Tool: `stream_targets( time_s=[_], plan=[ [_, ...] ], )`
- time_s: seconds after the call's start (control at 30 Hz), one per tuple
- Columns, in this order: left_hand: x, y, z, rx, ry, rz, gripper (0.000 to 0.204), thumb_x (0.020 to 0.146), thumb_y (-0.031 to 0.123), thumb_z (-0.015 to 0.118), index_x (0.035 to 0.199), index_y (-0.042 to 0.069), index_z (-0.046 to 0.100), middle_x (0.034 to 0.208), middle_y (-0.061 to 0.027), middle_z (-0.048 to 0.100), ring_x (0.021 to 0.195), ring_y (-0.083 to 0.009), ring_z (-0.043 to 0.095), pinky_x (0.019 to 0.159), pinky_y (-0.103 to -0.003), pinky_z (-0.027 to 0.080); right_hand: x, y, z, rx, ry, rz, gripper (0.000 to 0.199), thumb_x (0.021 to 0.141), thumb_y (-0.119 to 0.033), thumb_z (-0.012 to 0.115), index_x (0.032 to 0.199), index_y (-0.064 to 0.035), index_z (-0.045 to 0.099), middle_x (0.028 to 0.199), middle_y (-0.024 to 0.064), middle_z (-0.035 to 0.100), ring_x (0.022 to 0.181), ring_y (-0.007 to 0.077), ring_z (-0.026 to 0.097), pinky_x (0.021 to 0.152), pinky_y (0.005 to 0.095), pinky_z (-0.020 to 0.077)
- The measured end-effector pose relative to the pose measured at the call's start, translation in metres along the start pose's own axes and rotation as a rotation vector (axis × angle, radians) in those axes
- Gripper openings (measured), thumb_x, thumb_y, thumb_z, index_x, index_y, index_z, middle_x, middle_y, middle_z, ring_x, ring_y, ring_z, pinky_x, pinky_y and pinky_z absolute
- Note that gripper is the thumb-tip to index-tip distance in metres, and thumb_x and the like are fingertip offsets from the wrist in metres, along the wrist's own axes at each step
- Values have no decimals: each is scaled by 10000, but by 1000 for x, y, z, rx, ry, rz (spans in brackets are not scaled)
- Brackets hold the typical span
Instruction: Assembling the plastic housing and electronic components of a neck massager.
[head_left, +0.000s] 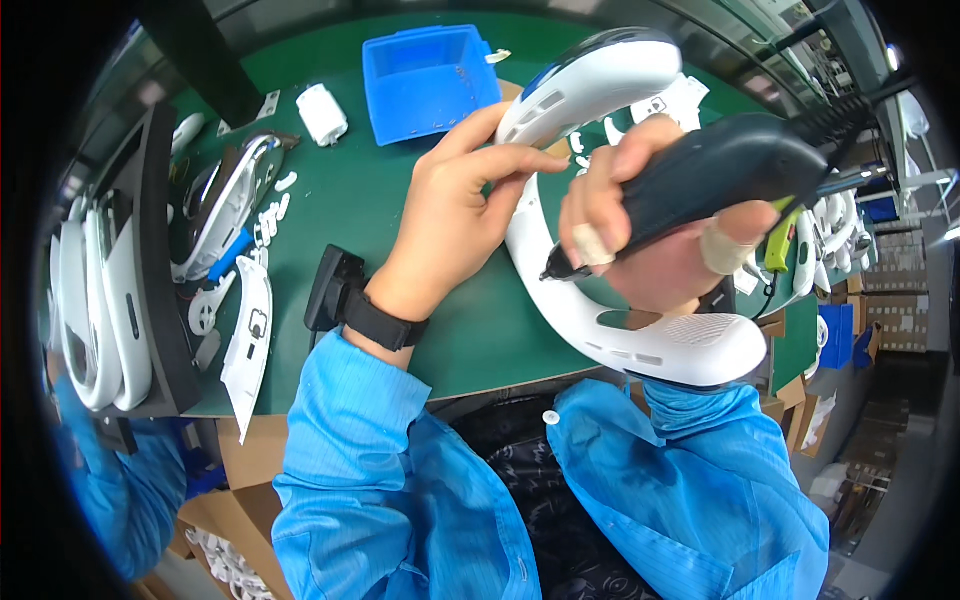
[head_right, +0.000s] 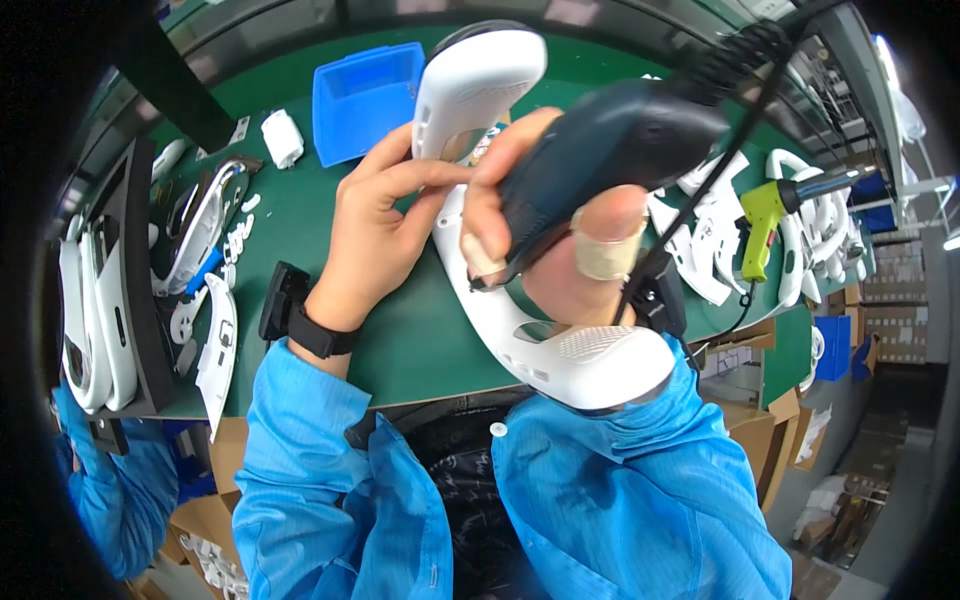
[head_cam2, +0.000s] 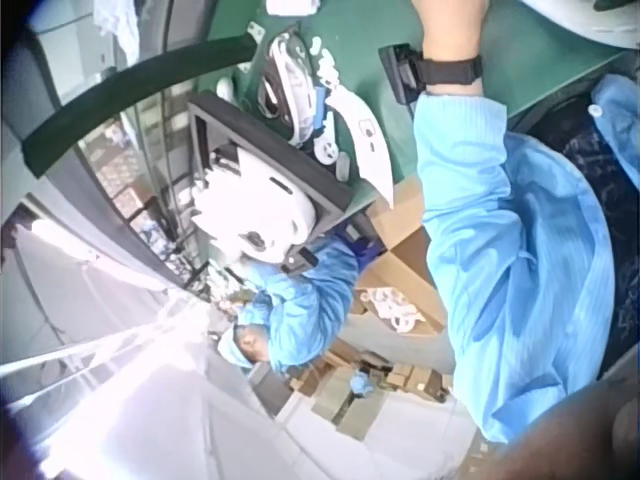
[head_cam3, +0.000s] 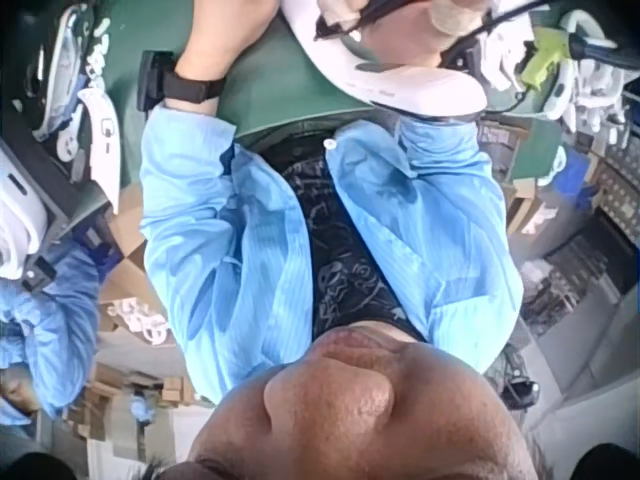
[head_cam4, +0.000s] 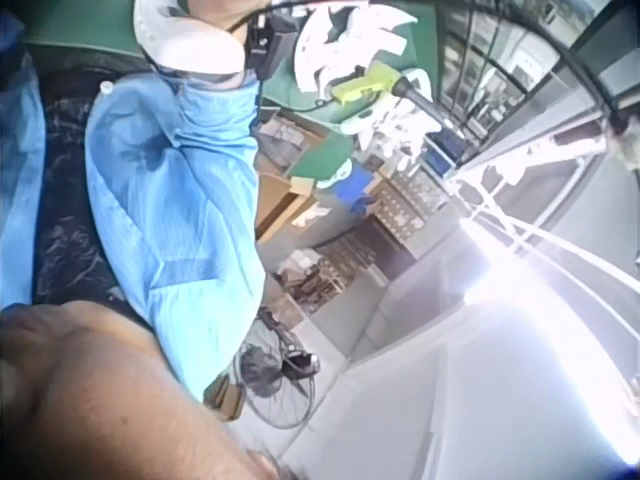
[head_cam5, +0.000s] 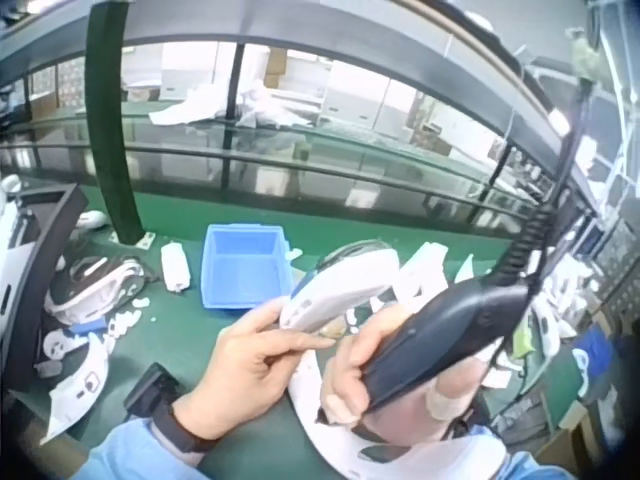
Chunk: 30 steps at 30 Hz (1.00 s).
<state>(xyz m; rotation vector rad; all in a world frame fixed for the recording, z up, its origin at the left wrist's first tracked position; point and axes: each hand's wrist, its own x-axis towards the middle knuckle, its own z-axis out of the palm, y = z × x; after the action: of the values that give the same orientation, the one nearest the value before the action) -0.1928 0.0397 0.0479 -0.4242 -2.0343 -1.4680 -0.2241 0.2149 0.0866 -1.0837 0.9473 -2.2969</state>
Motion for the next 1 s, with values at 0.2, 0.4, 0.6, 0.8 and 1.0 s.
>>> stream_targets(
  time_s=[0.2, 0.4, 0.6, 0.8, 1.0],
  plan=[
    [-2, 2, -2, 24, -69, -66, 332, 794, -119, 673, 1012, 102, 789, 1235, -121, 673, 1030, -289, 697, 838, -342, 565, 3, -16, 26, -76, 200, 28, 931, 696, -894, 603, 994, -13, 559, 626, 63, 549, 502, 156, 532, 457, 270, 446],
    [-5, -3, -5, -17, -87, -93, 362, 771, -127, 662, 1015, 98, 804, 1254, -139, 674, 1103, -299, 683, 898, -342, 546, 4, -87, 13, -354, 289, -142, 786, 873, -771, 563, 1113, -23, 550, 743, 58, 572, 614, 182, 587, 578, 336, 497],
    [-4, 10, -9, -92, -13, -41, 304, 829, -163, 640, 1042, 5, 779, 1110, -102, 664, 1001, -192, 670, 854, -274, 532, -18, -117, -10, -1016, 622, -126, 522, 1023, -302, 585, 1429, 1, 458, 1302, 151, 619, 1173, 207, 594, 1020, 349, 444],
    [-16, 17, -9, -50, 105, 23, 203, 866, -113, 704, 1020, -2, 775, 1187, -178, 671, 1071, -219, 669, 927, -296, 521, -93, -164, -27, -1332, 1094, -367, 309, 975, -116, 641, 1248, 20, 587, 1145, 97, 656, 1019, 131, 610, 877, 268, 490],
    [-12, 89, 0, -77, 220, 60, 297, 927, -36, 657, 1222, -73, 651, 1357, -203, 606, 1201, -340, 627, 1047, -406, 486, -129, -179, 74, -907, 744, 84, 289, 1036, -250, 554, 1134, 11, 633, 967, 82, 688, 859, 110, 629, 754, 244, 500]
  ],
)
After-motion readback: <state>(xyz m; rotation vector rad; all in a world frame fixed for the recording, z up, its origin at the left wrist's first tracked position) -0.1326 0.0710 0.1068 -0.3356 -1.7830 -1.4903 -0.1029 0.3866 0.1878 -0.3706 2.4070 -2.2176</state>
